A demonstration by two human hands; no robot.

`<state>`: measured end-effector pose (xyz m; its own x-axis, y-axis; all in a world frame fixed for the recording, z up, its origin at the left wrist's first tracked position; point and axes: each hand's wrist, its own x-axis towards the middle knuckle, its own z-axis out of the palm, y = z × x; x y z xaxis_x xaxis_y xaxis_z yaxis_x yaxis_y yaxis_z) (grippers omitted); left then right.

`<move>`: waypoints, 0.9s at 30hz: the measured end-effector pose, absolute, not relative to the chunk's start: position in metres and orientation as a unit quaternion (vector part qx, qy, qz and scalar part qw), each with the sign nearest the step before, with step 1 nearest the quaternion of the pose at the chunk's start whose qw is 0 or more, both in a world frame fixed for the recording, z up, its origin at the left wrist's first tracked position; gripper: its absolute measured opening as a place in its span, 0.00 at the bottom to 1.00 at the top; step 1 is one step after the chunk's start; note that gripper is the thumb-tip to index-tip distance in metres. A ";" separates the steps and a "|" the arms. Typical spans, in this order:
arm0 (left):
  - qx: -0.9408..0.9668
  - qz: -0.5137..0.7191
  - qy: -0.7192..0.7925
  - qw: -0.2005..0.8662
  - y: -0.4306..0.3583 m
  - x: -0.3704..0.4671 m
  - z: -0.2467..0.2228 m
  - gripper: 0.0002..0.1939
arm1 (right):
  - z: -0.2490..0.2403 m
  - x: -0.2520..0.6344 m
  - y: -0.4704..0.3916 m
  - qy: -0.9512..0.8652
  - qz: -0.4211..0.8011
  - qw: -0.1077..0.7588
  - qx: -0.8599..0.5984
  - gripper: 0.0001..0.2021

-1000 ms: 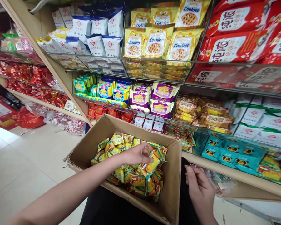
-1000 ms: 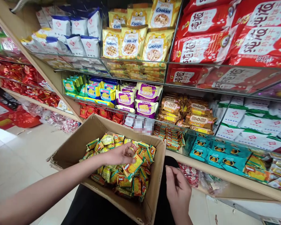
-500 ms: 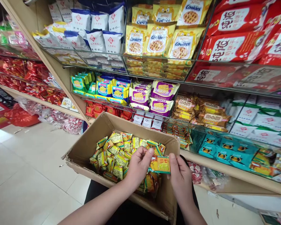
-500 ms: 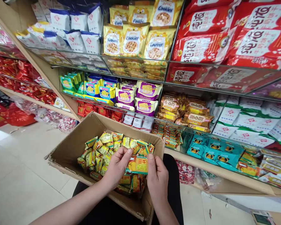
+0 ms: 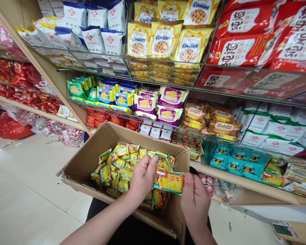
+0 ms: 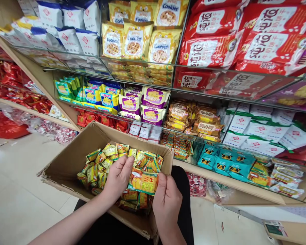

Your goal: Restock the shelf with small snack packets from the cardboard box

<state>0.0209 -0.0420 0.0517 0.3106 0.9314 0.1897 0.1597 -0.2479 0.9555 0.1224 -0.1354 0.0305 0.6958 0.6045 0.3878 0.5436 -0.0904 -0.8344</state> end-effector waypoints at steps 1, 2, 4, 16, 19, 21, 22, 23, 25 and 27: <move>0.665 0.421 0.408 0.463 -0.043 0.022 0.053 0.20 | 0.031 0.122 -0.136 -0.369 0.057 0.563 -0.738 0.17; 0.661 0.418 0.408 0.471 -0.044 0.023 0.054 0.20 | 0.030 0.121 -0.137 -0.349 0.087 0.574 -0.735 0.18; 0.654 0.411 0.408 0.487 -0.044 0.024 0.054 0.20 | 0.029 0.121 -0.138 -0.315 0.138 0.597 -0.725 0.19; 0.749 0.306 0.314 0.497 -0.050 0.010 0.060 0.14 | 0.029 0.170 -0.178 -0.480 0.287 0.543 -0.626 0.11; 0.767 0.257 0.341 0.479 -0.046 -0.010 0.056 0.10 | 0.015 0.212 -0.184 -0.323 0.188 0.564 -0.736 0.17; 0.779 0.225 0.361 0.460 -0.043 -0.025 0.049 0.09 | 0.002 0.244 -0.175 -0.273 0.123 0.498 -0.814 0.20; 0.785 0.209 0.368 0.452 -0.041 -0.032 0.044 0.09 | -0.005 0.258 -0.166 -0.286 0.091 0.431 -0.851 0.19; 0.791 0.197 0.372 0.444 -0.041 -0.037 0.039 0.09 | -0.011 0.271 -0.154 -0.309 0.058 0.351 -0.882 0.18; 0.802 0.179 0.371 0.432 -0.041 -0.042 0.031 0.08 | -0.021 0.291 -0.125 -0.362 0.014 0.201 -0.910 0.15; 0.809 0.169 0.369 0.424 -0.042 -0.043 0.025 0.09 | -0.028 0.305 -0.092 -0.385 -0.002 0.121 -0.915 0.14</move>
<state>-0.0429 -0.0416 0.0254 0.6706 0.7408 -0.0405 0.4548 -0.3673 0.8113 0.3048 -0.0920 -0.0277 0.7031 0.7045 0.0960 0.7053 -0.6738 -0.2203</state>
